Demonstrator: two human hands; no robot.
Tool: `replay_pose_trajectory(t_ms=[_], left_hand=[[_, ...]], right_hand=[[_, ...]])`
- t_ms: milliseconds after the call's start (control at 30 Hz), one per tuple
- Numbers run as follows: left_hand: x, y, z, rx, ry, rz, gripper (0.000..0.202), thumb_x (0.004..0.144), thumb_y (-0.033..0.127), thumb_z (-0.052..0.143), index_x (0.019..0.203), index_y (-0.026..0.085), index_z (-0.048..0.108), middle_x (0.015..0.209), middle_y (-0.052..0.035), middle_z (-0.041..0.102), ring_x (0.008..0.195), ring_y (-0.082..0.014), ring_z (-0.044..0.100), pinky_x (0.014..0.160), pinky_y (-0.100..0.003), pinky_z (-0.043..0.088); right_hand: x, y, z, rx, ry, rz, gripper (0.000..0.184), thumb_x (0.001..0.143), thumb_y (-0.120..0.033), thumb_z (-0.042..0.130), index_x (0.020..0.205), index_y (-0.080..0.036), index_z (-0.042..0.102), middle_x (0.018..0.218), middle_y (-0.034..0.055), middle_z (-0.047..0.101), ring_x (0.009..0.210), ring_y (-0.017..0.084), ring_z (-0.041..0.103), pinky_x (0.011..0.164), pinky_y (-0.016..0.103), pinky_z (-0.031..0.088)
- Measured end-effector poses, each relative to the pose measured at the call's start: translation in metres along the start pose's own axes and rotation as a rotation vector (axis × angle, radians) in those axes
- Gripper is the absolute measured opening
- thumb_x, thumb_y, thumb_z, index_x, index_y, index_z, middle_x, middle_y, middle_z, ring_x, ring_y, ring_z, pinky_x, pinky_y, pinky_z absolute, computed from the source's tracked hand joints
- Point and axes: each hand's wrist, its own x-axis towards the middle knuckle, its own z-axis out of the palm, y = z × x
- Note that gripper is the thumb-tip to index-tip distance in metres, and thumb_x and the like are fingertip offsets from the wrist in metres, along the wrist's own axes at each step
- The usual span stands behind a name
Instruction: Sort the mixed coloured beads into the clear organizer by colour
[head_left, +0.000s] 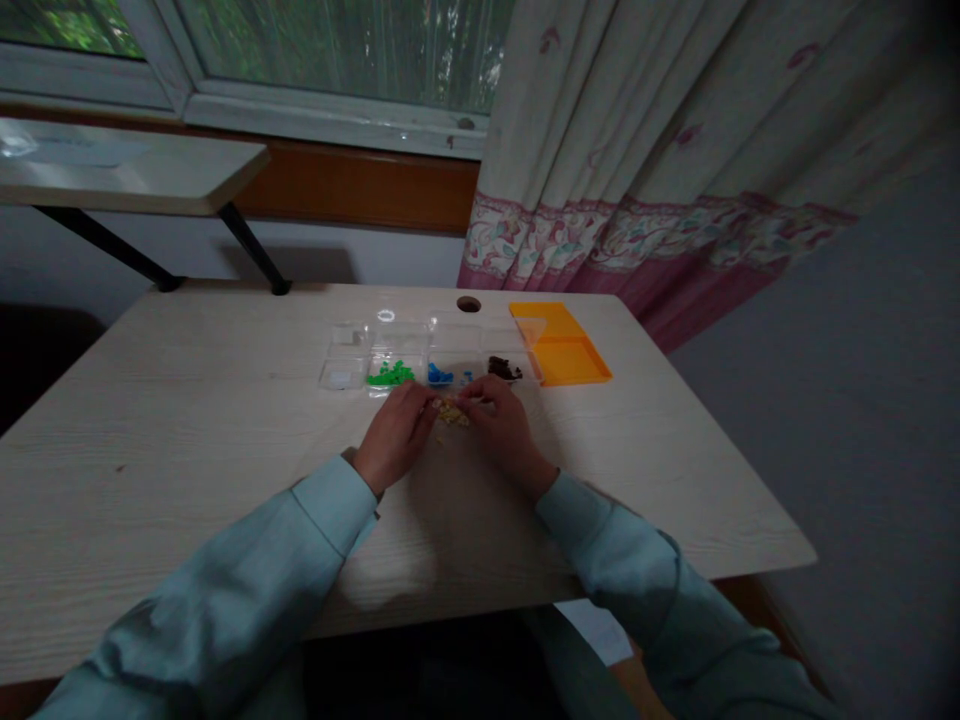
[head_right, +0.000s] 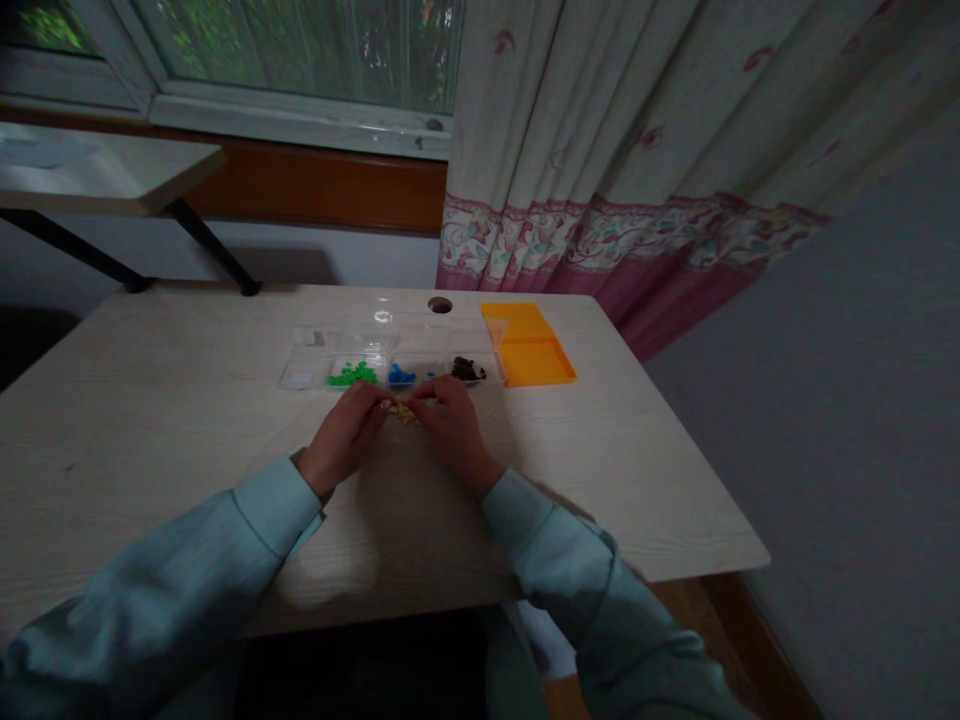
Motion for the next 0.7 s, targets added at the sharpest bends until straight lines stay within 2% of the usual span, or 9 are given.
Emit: replay_pose_trajectory(t_ms=[100, 200, 433, 500, 567, 633, 700], left_hand=[[0.002, 0.005, 0.001, -0.003, -0.023, 0.038, 0.018, 0.097, 0.029, 0.042, 0.101, 0.019, 0.056, 0.095, -0.007, 0.058, 0.095, -0.0215, 0.054, 0.085, -0.038, 0.047], [0.003, 0.008, 0.003, 0.021, -0.035, 0.045, 0.015, 0.095, 0.031, 0.048, 0.096, 0.019, 0.056, 0.092, -0.0069, 0.058, 0.092, -0.0219, 0.054, 0.082, -0.037, 0.047], [0.003, 0.006, -0.004, 0.035, -0.019, 0.066, 0.019, 0.098, 0.031, 0.042, 0.087, 0.02, 0.054, 0.086, -0.0058, 0.056, 0.085, -0.0194, 0.053, 0.076, -0.035, 0.045], [0.004, -0.003, -0.015, 0.043, 0.004, 0.081, 0.018, 0.099, 0.029, 0.041, 0.088, 0.021, 0.054, 0.086, -0.0052, 0.056, 0.085, -0.0185, 0.053, 0.076, -0.034, 0.045], [0.005, -0.018, -0.03, 0.096, 0.106, 0.088, 0.017, 0.098, 0.029, 0.043, 0.088, 0.021, 0.055, 0.086, -0.0049, 0.056, 0.086, -0.0189, 0.053, 0.079, -0.035, 0.044], [0.007, -0.04, -0.048, 0.203, 0.27, 0.013, 0.018, 0.096, 0.032, 0.047, 0.087, 0.02, 0.057, 0.084, -0.0049, 0.056, 0.085, -0.0199, 0.052, 0.081, -0.037, 0.043], [0.006, -0.063, -0.064, 0.327, 0.352, -0.094, 0.02, 0.094, 0.034, 0.049, 0.088, 0.02, 0.06, 0.084, -0.0056, 0.056, 0.088, -0.0219, 0.052, 0.085, -0.039, 0.042]], right_hand=[[-0.001, -0.003, 0.001, 0.047, -0.011, 0.038, 0.022, 0.084, -0.04, 0.062, 0.074, -0.021, 0.062, 0.078, 0.001, 0.061, 0.078, 0.016, 0.055, 0.073, 0.03, 0.044], [-0.002, -0.007, 0.001, 0.068, -0.022, 0.061, 0.026, 0.084, -0.045, 0.061, 0.074, -0.021, 0.061, 0.076, 0.0007, 0.06, 0.075, 0.016, 0.055, 0.07, 0.029, 0.044], [-0.006, -0.009, 0.004, 0.09, -0.081, -0.014, 0.031, 0.089, -0.048, 0.055, 0.076, -0.02, 0.062, 0.077, 0.0026, 0.061, 0.075, 0.016, 0.056, 0.071, 0.03, 0.045], [-0.007, -0.008, 0.003, 0.053, -0.076, -0.065, 0.032, 0.091, -0.047, 0.052, 0.077, -0.02, 0.063, 0.079, 0.0038, 0.063, 0.078, 0.017, 0.056, 0.074, 0.032, 0.046], [-0.007, -0.006, 0.0, 0.019, -0.062, -0.105, 0.032, 0.093, -0.045, 0.051, 0.079, -0.021, 0.066, 0.08, 0.0048, 0.064, 0.082, 0.018, 0.057, 0.078, 0.033, 0.045], [-0.006, -0.003, -0.004, -0.007, -0.053, -0.112, 0.03, 0.094, -0.043, 0.051, 0.081, -0.021, 0.068, 0.081, 0.0051, 0.065, 0.084, 0.019, 0.058, 0.08, 0.033, 0.045], [-0.004, 0.0, -0.008, -0.031, -0.048, -0.096, 0.03, 0.094, -0.041, 0.051, 0.082, -0.021, 0.069, 0.081, 0.0048, 0.065, 0.085, 0.019, 0.058, 0.081, 0.033, 0.044]])
